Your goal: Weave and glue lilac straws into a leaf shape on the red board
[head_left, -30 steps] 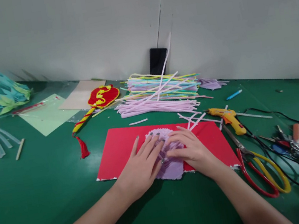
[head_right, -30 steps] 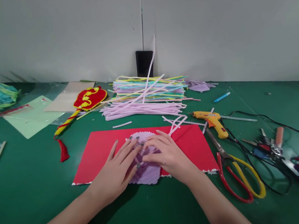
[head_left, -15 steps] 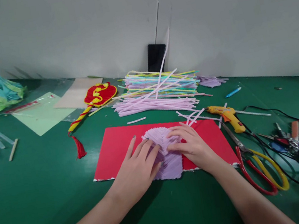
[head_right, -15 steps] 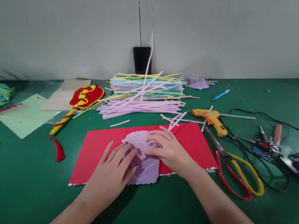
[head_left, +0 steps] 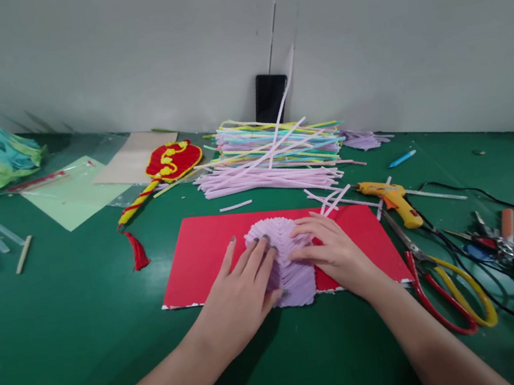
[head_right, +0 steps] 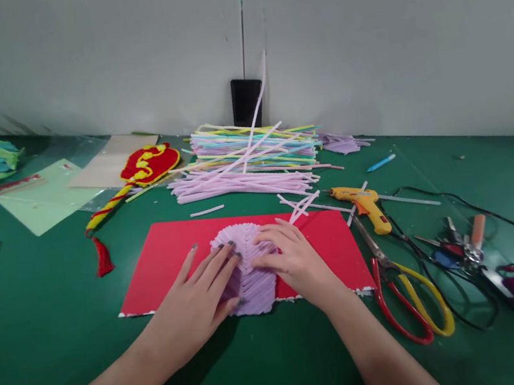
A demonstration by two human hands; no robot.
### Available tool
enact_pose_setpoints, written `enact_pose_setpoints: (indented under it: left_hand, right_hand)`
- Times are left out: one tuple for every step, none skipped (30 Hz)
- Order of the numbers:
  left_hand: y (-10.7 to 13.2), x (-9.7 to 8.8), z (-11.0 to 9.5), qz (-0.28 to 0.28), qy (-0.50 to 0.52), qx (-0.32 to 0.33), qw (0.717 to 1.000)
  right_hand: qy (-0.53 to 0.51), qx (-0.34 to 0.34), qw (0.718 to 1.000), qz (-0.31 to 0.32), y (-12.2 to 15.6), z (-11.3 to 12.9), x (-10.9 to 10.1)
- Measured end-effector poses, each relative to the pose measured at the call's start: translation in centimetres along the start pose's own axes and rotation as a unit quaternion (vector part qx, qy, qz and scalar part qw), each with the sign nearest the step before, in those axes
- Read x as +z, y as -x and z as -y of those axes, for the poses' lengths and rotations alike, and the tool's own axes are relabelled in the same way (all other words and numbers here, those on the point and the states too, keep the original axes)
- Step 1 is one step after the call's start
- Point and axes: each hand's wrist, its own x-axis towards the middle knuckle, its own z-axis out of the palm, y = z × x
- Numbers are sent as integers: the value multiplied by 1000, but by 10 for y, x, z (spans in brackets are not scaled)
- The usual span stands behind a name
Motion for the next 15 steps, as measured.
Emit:
enact_pose_setpoints:
  left_hand:
    - [0, 0, 0, 1, 0, 0, 1000]
    - [1, 0, -1, 0, 1, 0, 1000]
    - [1, 0, -1, 1, 2, 1, 1000]
    - [2, 1, -1, 1, 4, 0, 1000]
    - [2, 2, -1, 2, 6, 0, 1000]
    - [3, 3, -2, 4, 7, -1, 1000]
    - [3, 4, -2, 6, 7, -1, 1000]
    - [4, 5, -2, 9, 6, 1, 1000]
    - [4, 6, -2, 11, 4, 4, 1000]
    - [5, 7, -2, 14, 1, 7, 1000]
    - [5, 8, -2, 18, 0, 10, 1000]
    - [6, 9, -2, 22, 0, 11, 1000]
    - [6, 9, -2, 27, 1, 12, 1000]
    - [6, 9, -2, 31, 4, 11, 999]
    - [7, 9, -2, 34, 8, 10, 999]
  right_hand:
    - [0, -1, 1000, -2, 0, 0, 0]
    - [0, -1, 1000, -3, 1, 1, 0]
    - [1, -1, 1000, -3, 1, 1, 0]
    - [1, 0, 1000, -1, 1, 1, 0]
    - [1, -1, 1000, 1, 1, 0, 0]
    - [-1, -1, 1000, 3, 1, 0, 0]
    - [-1, 0, 1000, 6, 2, 0, 0]
    - [-2, 0, 1000, 7, 2, 0, 0]
    - [-1, 0, 1000, 8, 1, 0, 0]
    - [-1, 1, 1000, 7, 1, 1, -1]
    - [0, 2, 1000, 6, 1, 1, -1]
    - [0, 4, 1000, 6, 1, 2, -2]
    - [-1, 8, 1000, 7, 1, 2, -2]
    - [-2, 13, 1000, 7, 0, 3, -3]
    - [-4, 18, 1000, 8, 0, 3, -3]
